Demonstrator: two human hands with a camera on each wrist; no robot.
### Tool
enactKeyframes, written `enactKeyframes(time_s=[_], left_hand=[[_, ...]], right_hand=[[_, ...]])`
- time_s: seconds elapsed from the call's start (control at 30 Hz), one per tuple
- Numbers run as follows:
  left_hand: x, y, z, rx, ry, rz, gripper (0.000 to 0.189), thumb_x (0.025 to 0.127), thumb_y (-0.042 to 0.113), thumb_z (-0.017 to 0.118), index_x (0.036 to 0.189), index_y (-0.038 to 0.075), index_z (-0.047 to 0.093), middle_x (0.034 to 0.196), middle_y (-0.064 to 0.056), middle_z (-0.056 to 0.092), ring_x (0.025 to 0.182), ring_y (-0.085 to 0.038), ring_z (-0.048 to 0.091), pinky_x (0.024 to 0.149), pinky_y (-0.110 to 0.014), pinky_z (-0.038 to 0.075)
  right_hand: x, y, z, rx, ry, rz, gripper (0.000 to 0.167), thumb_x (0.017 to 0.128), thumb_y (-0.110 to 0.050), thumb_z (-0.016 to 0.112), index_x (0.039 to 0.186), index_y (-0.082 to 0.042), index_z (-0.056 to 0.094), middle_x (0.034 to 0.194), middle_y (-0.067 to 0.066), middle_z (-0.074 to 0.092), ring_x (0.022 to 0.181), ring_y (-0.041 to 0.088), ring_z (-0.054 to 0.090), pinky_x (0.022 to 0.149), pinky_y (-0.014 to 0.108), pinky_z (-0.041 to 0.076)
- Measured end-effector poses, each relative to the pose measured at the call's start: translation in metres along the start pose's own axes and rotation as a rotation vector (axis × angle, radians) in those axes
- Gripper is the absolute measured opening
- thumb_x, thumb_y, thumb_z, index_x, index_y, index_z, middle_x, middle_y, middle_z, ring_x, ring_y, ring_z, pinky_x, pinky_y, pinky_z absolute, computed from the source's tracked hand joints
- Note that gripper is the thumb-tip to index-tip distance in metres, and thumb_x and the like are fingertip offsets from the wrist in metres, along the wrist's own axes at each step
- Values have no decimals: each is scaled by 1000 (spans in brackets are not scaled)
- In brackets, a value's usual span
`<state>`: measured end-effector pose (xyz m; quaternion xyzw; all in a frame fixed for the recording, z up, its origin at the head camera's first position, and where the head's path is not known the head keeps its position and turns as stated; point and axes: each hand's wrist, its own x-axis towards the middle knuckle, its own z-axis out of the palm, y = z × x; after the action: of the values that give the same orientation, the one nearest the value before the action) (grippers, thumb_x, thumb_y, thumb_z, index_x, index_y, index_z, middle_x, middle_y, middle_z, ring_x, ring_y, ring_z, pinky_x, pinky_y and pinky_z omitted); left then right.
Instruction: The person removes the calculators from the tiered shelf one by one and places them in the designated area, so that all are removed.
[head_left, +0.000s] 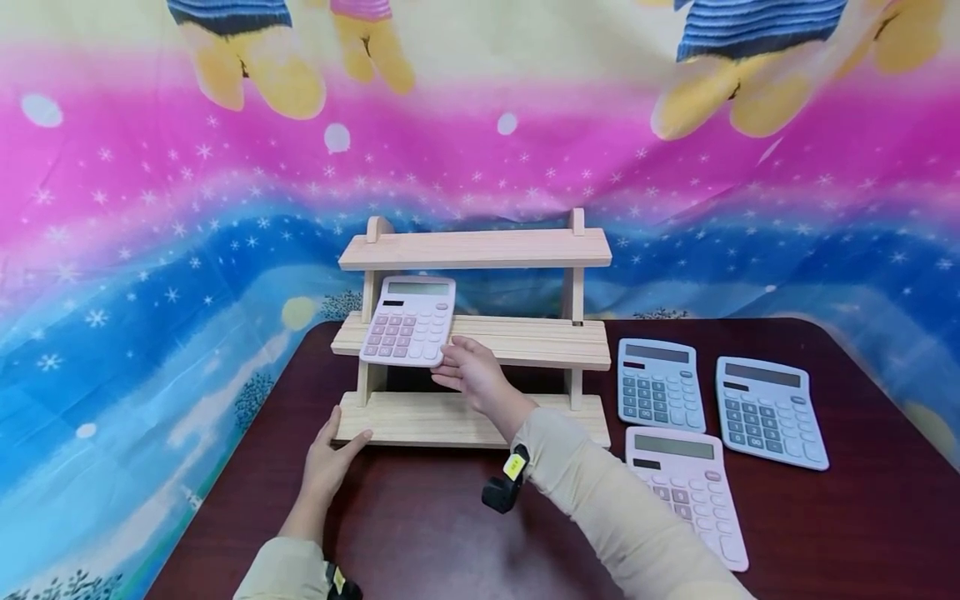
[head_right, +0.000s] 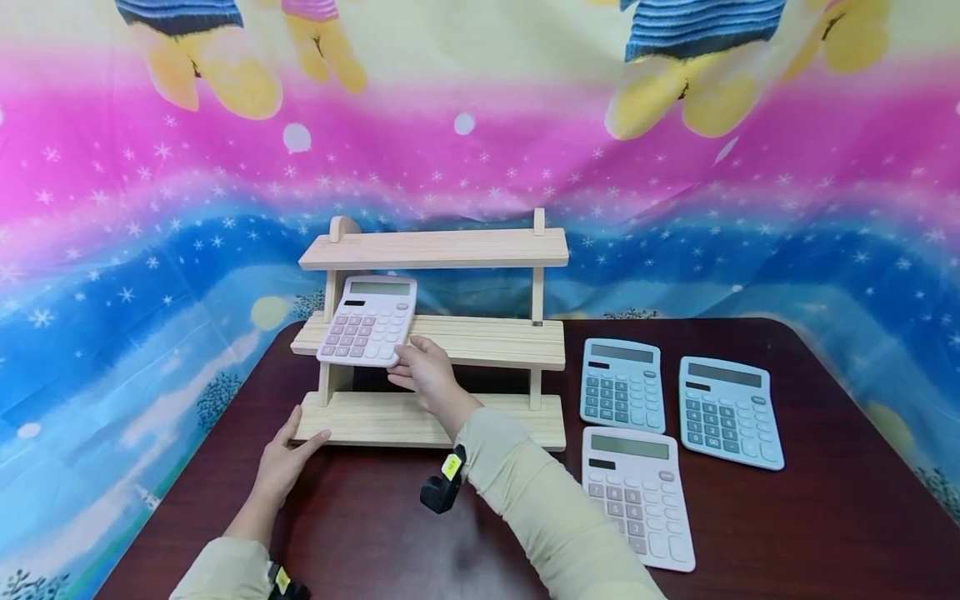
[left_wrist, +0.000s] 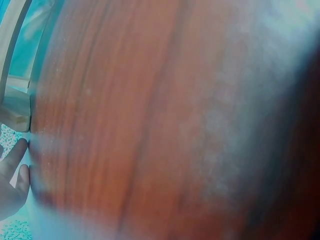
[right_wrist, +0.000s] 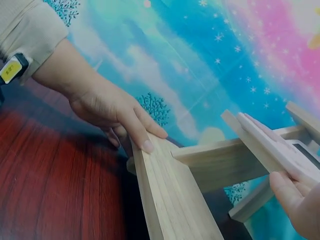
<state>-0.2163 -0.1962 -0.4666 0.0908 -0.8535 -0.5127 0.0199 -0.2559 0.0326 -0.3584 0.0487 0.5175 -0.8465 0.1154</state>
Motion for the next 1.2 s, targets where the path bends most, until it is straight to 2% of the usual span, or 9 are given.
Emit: enactKeyframes(time_s=[0.13, 0.23, 0.33, 0.43, 0.6, 0.87, 1.2], left_hand=[[-1, -2, 0, -5, 12, 0, 85, 75, 37, 65, 139, 11, 15, 141, -18, 14, 127, -31, 10, 100, -44, 12], [0, -4, 1, -13, 14, 0, 85, 74, 37, 65, 139, 12, 16, 141, -17, 15, 127, -30, 10, 101, -43, 12], [1, -4, 1, -23, 17, 3, 84, 74, 36, 65, 139, 12, 17, 141, -17, 15, 127, -30, 10, 101, -43, 12], [1, -3, 1, -30, 18, 6, 84, 74, 35, 66, 139, 12, 17, 141, -17, 15, 127, -30, 10, 101, -43, 12], [0, -3, 1, -23, 16, 10, 84, 74, 36, 66, 139, 12, 17, 141, -17, 15, 127, -30, 11, 100, -43, 12], [-2, -1, 1, -10, 9, 22, 83, 75, 34, 65, 138, 10, 18, 140, -18, 17, 127, -30, 12, 100, -43, 13], [0, -1, 1, -25, 19, 23, 83, 75, 33, 66, 138, 10, 18, 140, -18, 17, 127, -30, 12, 100, -43, 13]], right_hand=[[1, 2, 5, 18, 40, -9, 44, 87, -4, 46, 127, 5, 30, 92, 19, 52, 75, 24, 55, 80, 42, 43], [2, 3, 10, 14, 96, -17, 37, 86, -3, 47, 120, 6, 36, 87, 17, 53, 73, 24, 55, 79, 42, 44], [3, 4, 16, 16, 157, -18, 32, 85, -1, 48, 115, 7, 40, 89, 17, 53, 74, 23, 55, 77, 40, 45], [4, 5, 20, 22, 194, -22, 34, 86, 1, 46, 118, 7, 39, 96, 19, 52, 73, 22, 56, 76, 38, 46], [7, 6, 23, 36, 175, -10, 42, 86, 3, 44, 127, 6, 34, 104, 22, 51, 71, 20, 56, 77, 37, 45], [9, 11, 21, 94, 160, -18, 46, 82, 12, 44, 127, 6, 35, 106, 24, 51, 72, 19, 57, 74, 34, 47], [6, 9, 18, 151, 96, -34, 40, 83, 13, 42, 123, 8, 38, 112, 25, 46, 95, 28, 52, 78, 32, 45]])
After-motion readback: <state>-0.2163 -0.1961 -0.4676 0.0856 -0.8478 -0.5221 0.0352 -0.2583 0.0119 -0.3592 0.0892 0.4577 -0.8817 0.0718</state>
